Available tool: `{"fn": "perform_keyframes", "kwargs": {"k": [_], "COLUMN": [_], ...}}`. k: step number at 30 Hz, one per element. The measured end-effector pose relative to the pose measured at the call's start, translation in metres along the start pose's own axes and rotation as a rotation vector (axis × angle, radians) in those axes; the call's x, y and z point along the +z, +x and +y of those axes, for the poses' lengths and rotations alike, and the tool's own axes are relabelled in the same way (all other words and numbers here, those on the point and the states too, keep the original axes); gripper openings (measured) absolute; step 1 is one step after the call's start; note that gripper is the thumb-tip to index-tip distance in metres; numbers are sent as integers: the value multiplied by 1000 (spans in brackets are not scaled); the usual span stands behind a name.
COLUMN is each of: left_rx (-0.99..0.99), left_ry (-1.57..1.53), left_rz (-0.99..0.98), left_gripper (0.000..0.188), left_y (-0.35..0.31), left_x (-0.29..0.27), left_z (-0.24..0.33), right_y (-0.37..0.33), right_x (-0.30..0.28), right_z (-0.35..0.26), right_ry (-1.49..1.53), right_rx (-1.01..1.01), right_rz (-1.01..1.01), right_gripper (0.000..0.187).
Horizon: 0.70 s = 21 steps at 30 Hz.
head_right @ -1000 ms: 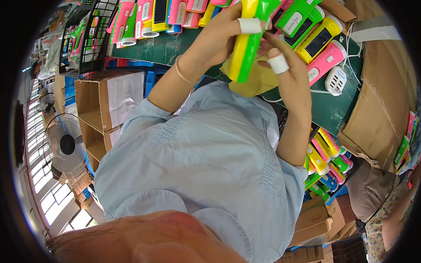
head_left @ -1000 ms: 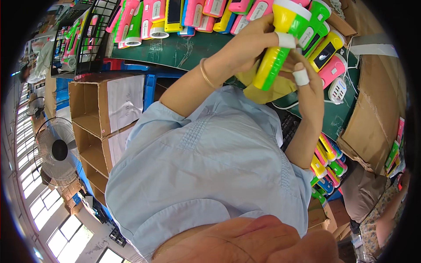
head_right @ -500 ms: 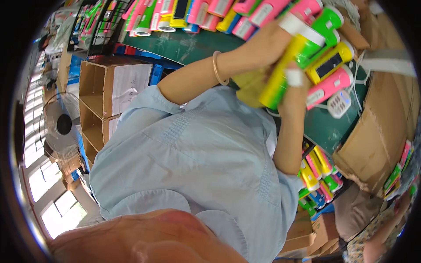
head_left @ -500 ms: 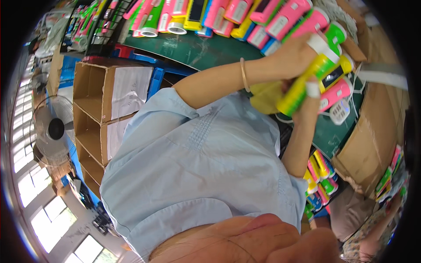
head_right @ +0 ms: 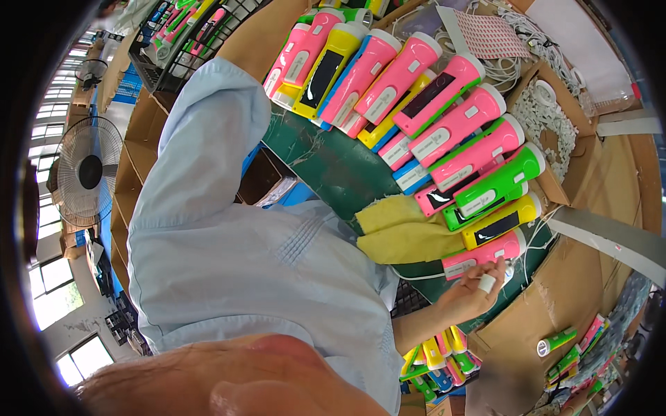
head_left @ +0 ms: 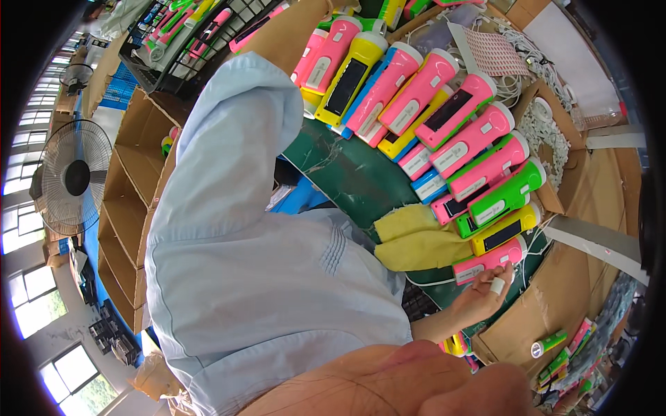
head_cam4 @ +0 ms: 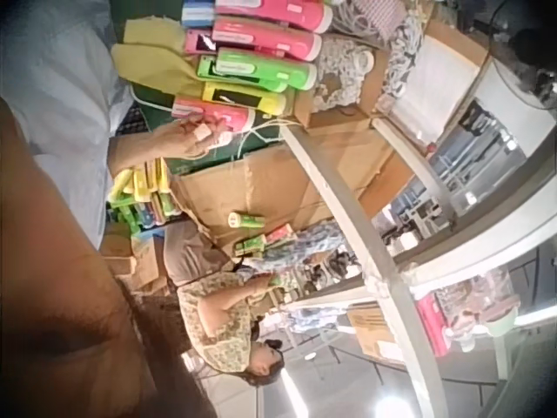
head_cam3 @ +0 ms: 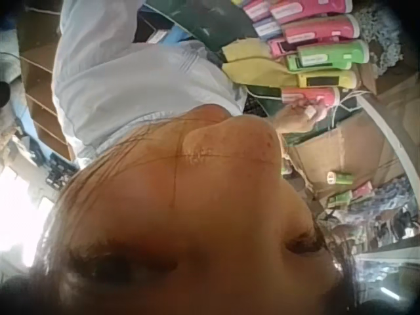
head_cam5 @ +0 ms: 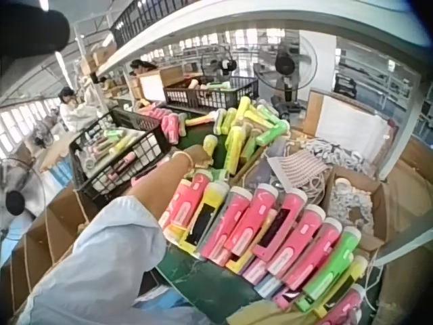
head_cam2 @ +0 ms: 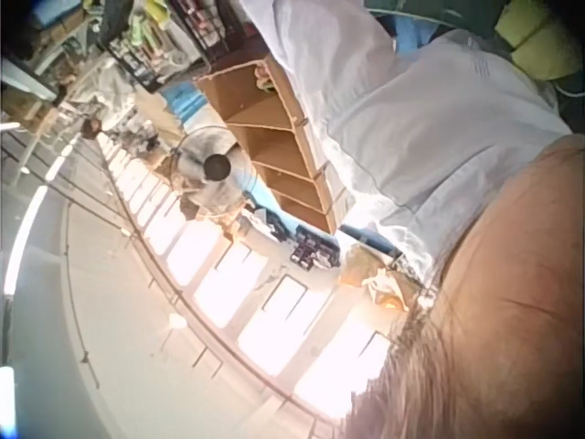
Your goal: The recorder is testing the functionality of various colored plastic flashlights and wiping them with a cloth.
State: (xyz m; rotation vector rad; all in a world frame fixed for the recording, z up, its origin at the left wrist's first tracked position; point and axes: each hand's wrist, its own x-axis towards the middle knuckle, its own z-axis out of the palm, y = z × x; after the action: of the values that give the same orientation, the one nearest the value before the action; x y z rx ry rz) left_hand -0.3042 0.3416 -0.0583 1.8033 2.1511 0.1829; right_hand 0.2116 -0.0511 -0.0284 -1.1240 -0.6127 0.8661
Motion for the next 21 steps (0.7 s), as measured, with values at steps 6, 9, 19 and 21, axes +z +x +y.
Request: {"fn": "perform_keyframes", "kwargs": {"k": [6, 9, 19, 21], "left_rx": [174, 265, 875, 752], "left_ry": [-126, -513, -1021, -1091], "left_rz": [805, 464, -876, -517], "left_gripper": [58, 62, 64, 63], "left_y": [-69, -174, -405, -407], "left_x": [-20, -57, 82, 100], "left_z": [76, 138, 210, 206], "right_y": [-17, -20, -52, -40], "right_x": [34, 41, 49, 60], "right_z": [4, 5, -8, -6], "right_ry": [-221, -411, -754, -560], "right_rx": [107, 83, -850, -58], "right_rz": [-74, -356, -220, -408], "right_gripper": [20, 30, 30, 32]}}
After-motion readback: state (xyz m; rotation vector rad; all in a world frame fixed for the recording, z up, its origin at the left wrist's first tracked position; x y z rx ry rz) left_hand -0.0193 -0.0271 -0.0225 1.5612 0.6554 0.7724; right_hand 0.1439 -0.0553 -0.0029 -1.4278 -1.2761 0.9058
